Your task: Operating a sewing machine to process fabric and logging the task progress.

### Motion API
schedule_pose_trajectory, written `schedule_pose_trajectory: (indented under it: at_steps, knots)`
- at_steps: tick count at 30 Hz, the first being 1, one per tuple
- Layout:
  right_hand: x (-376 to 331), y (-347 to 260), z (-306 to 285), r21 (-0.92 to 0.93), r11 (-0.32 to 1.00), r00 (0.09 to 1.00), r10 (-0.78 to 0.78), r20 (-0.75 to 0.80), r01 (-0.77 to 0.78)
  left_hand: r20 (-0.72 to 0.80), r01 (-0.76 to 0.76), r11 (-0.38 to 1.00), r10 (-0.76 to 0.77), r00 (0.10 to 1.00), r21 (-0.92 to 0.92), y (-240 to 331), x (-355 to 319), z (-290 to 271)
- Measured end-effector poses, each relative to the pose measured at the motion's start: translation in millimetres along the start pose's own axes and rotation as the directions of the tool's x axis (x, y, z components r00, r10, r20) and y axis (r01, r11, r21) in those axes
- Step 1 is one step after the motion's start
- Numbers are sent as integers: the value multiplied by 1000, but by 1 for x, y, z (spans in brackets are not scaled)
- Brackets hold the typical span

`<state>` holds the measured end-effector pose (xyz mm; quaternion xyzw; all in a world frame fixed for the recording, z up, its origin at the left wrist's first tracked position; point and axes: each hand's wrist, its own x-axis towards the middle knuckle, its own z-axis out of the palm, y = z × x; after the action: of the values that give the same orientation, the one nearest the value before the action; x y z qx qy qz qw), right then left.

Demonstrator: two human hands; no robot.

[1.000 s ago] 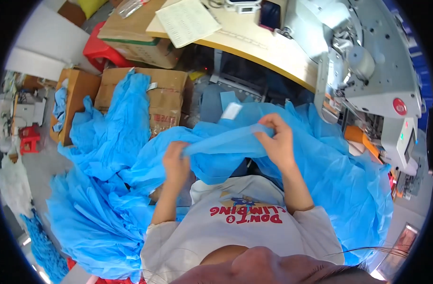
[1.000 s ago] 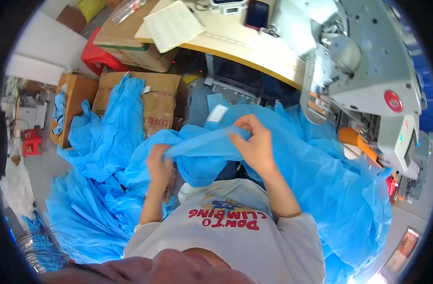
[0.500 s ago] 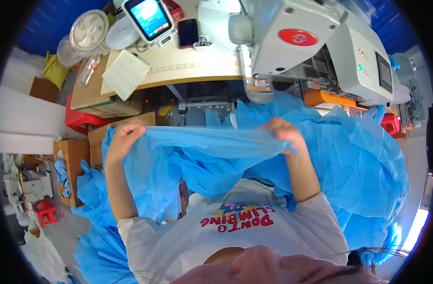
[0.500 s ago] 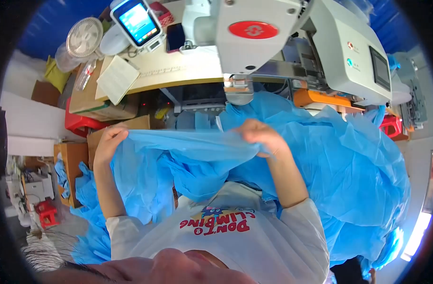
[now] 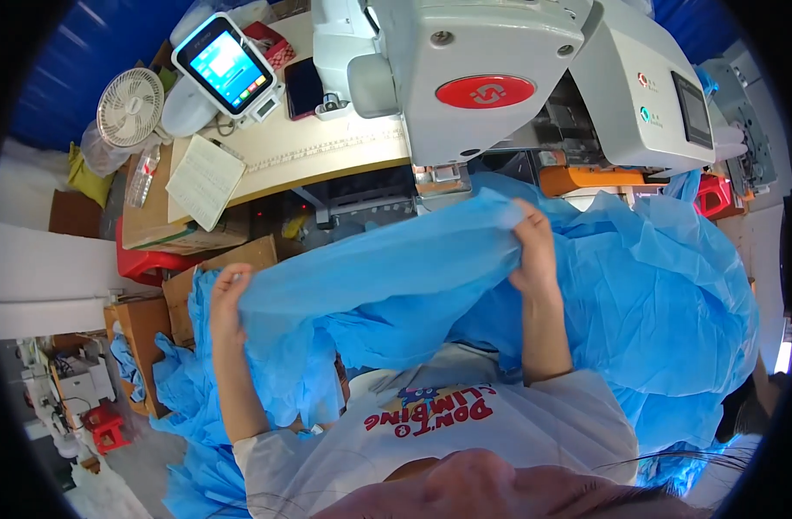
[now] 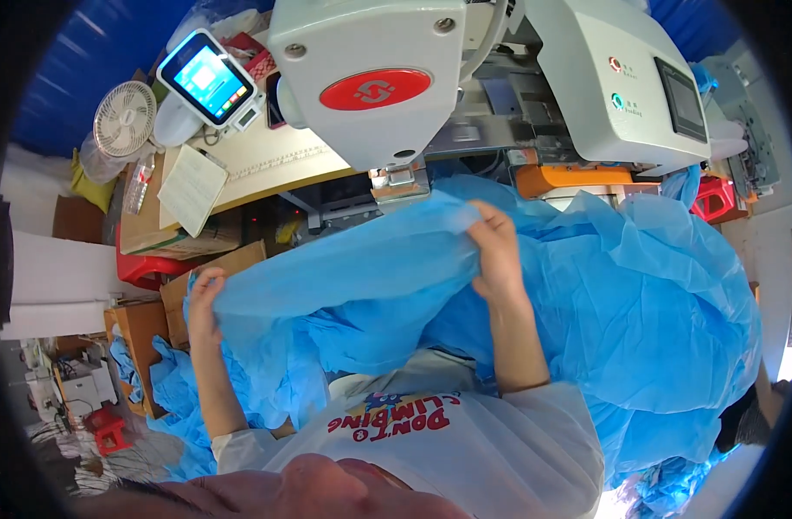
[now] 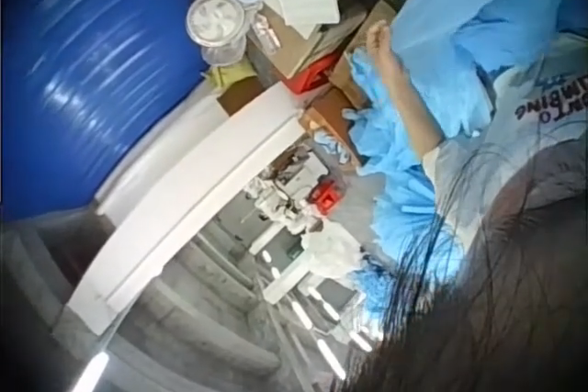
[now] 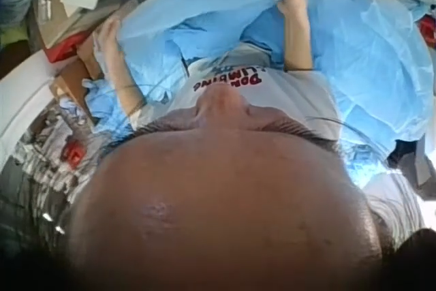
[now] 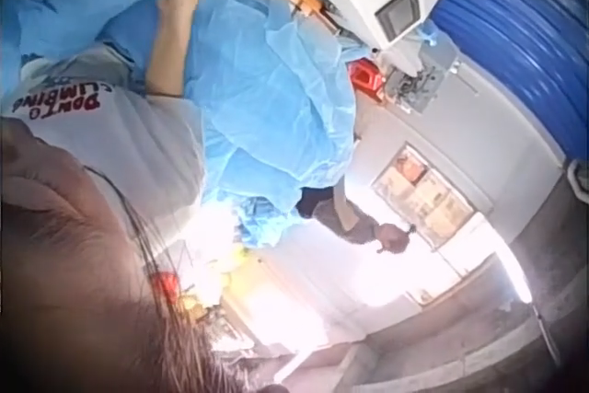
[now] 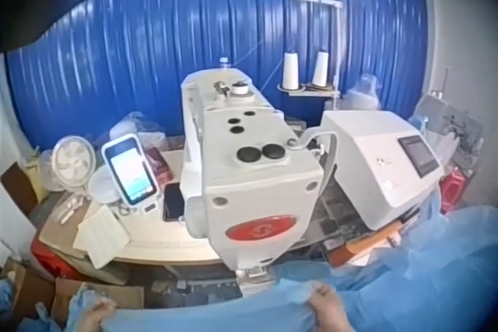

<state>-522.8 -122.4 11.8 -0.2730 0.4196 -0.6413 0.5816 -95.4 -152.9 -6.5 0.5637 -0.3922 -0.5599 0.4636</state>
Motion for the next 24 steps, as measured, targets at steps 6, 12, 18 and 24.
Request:
schedule_pose_trajectory:
  at_steps: [6, 12, 18, 24]
  knots:
    - [26, -20, 0, -748, 645, 916, -379, -133, 158, 255, 211, 976, -217, 942, 52, 16, 14, 23]
    - [43, -2, 22, -803, 590, 932, -334, -143, 88, 268, 288, 947, -317, 910, 141, 23, 81, -10]
    - [40, 5, 18, -855, 511, 935, -337, -107, 86, 221, -69, 933, -12, 975, 354, 37, 61, 1]
    - [52, 16, 18, -856, 469, 901, -434, -6, 220, 33, -177, 550, 262, 965, 816, -44, 23, -58]
